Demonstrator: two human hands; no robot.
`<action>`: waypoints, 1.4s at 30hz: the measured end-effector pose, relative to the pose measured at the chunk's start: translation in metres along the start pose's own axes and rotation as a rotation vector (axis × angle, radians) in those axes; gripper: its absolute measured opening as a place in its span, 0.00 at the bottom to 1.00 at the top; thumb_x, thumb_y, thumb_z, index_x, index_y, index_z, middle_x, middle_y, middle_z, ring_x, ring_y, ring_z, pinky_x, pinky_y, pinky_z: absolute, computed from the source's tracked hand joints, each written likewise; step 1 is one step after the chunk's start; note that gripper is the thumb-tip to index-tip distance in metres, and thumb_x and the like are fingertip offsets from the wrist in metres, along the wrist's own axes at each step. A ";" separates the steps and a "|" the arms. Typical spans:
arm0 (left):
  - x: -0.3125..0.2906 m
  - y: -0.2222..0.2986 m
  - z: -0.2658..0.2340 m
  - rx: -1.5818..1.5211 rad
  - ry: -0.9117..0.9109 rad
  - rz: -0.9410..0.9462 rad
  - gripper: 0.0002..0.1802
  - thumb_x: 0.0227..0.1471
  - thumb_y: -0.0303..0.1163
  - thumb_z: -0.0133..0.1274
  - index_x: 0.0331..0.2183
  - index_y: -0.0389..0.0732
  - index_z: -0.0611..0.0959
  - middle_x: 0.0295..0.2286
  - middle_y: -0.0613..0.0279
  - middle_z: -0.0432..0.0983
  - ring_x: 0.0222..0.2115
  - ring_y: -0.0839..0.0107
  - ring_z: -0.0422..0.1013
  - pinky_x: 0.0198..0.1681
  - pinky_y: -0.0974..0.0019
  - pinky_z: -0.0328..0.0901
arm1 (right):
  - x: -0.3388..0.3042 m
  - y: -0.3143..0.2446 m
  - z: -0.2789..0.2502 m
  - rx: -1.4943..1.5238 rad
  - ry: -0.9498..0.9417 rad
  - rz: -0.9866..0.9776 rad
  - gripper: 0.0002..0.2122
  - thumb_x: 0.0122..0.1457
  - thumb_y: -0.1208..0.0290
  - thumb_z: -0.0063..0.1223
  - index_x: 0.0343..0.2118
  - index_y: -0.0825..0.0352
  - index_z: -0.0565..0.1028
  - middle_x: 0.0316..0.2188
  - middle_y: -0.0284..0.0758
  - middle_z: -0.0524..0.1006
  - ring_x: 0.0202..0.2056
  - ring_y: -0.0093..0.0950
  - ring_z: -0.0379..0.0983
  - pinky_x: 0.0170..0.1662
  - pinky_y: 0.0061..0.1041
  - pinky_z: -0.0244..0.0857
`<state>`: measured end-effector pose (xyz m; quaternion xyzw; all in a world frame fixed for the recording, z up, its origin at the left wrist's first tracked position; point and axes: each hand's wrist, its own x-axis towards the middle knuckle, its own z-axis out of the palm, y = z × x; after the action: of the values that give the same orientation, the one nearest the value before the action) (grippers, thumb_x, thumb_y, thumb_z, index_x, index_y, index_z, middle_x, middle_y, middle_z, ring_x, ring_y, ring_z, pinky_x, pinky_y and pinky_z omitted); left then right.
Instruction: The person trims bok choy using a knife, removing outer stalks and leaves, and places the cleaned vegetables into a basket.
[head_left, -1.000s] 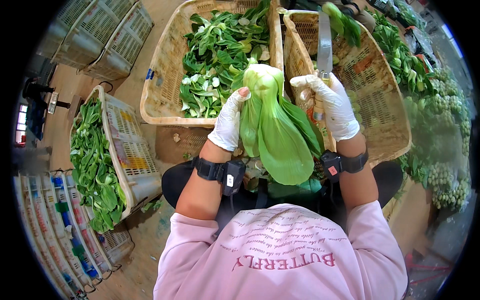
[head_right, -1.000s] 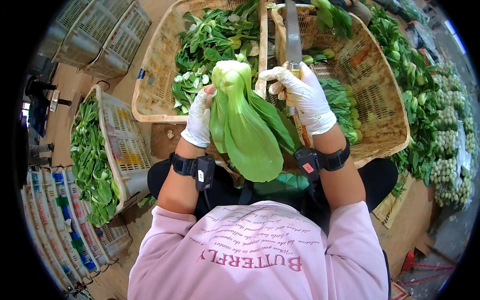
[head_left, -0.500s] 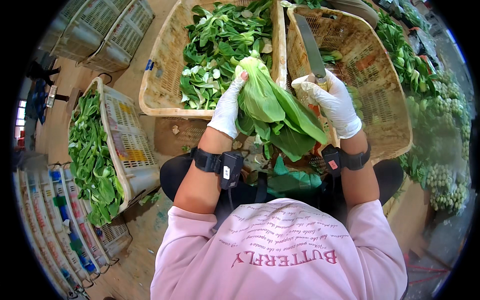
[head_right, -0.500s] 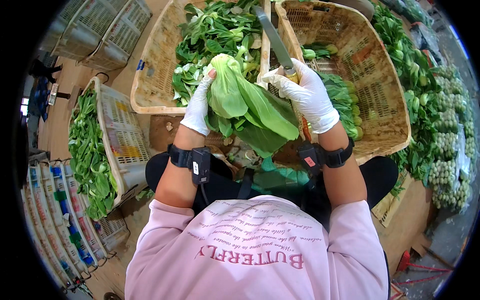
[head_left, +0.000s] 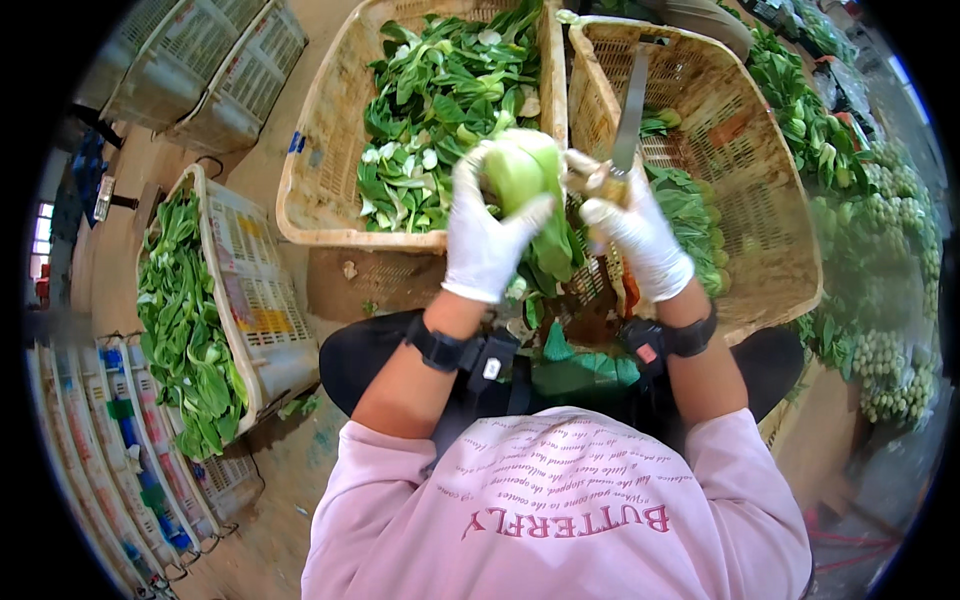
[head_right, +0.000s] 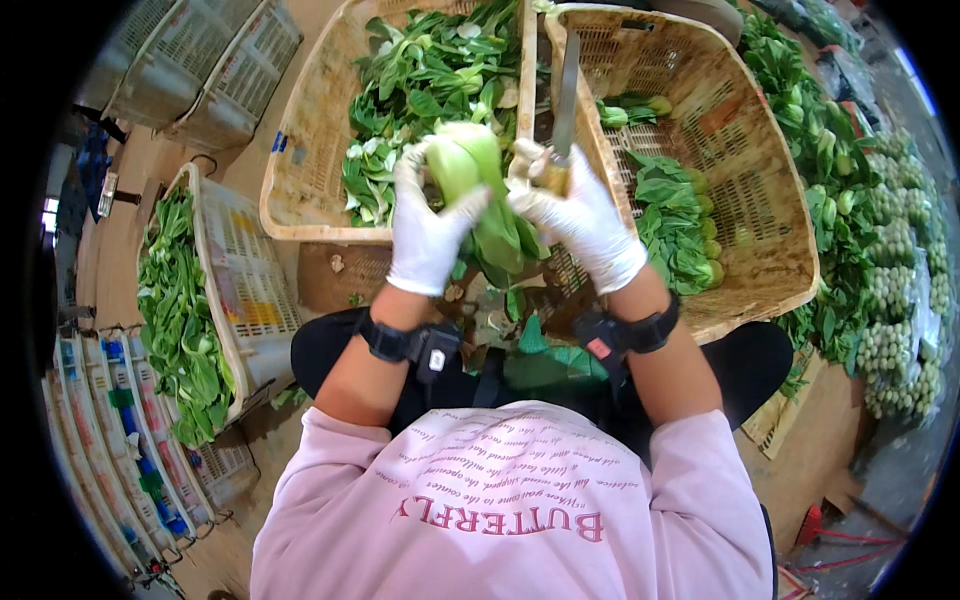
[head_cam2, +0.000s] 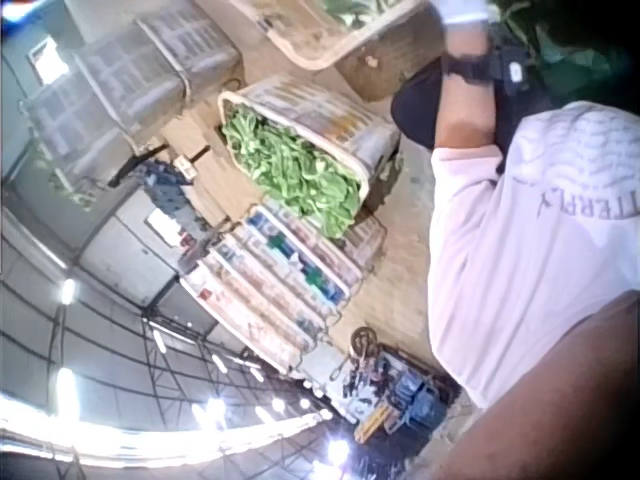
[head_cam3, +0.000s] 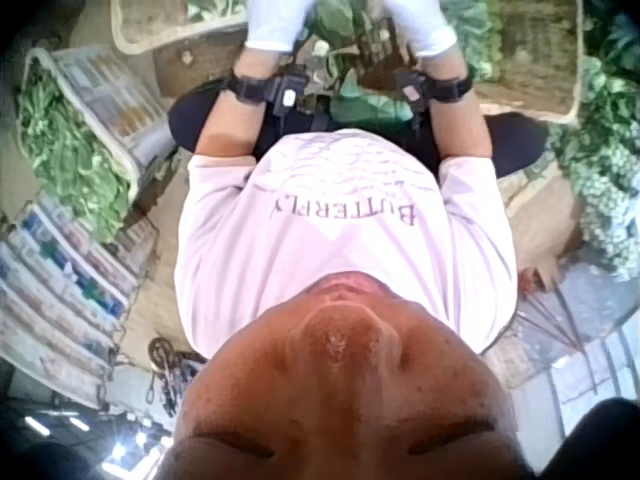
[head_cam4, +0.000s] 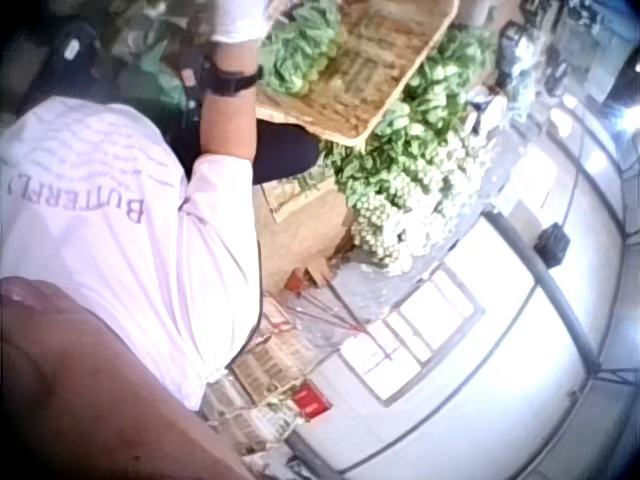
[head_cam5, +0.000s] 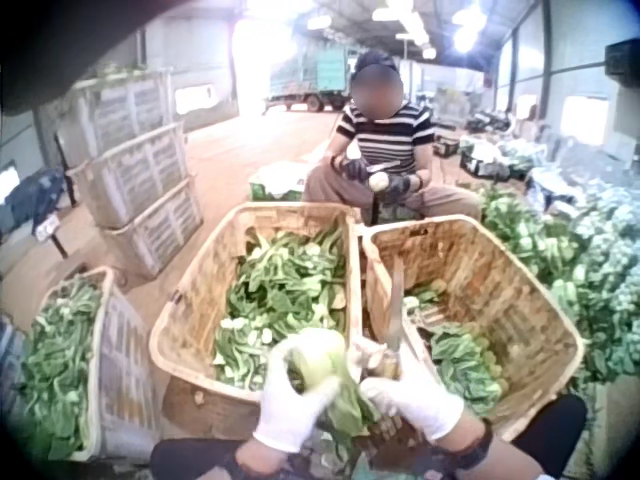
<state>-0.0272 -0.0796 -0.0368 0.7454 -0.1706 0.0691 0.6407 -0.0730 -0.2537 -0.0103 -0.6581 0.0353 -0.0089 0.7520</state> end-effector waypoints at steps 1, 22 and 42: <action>-0.001 0.002 0.009 0.100 -0.011 0.156 0.48 0.35 0.35 0.68 0.54 0.34 0.60 0.43 0.53 0.68 0.44 0.64 0.65 0.50 0.64 0.60 | -0.004 0.003 0.003 0.019 0.038 0.081 0.25 0.48 0.72 0.63 0.48 0.68 0.63 0.34 0.27 0.71 0.33 0.16 0.67 0.36 0.13 0.63; -0.009 0.036 0.060 0.026 -0.583 -0.063 0.40 0.38 0.33 0.63 0.54 0.39 0.67 0.40 0.45 0.73 0.42 0.59 0.71 0.46 0.66 0.64 | -0.028 0.020 -0.115 0.204 0.169 -0.062 0.26 0.53 0.62 0.56 0.52 0.67 0.62 0.47 0.37 0.69 0.50 0.29 0.66 0.54 0.30 0.60; 0.001 -0.002 0.182 0.167 -0.811 0.262 0.23 0.39 0.27 0.58 0.43 0.39 0.78 0.39 0.53 0.74 0.43 0.56 0.69 0.49 0.60 0.62 | -0.107 -0.042 -0.488 0.492 1.046 -0.233 0.24 0.53 0.46 0.54 0.42 0.63 0.70 0.26 0.31 0.73 0.19 0.24 0.69 0.24 0.24 0.69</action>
<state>-0.0466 -0.2575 -0.0692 0.7334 -0.4956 -0.1350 0.4452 -0.2097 -0.7360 -0.0281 -0.3723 0.3257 -0.4227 0.7594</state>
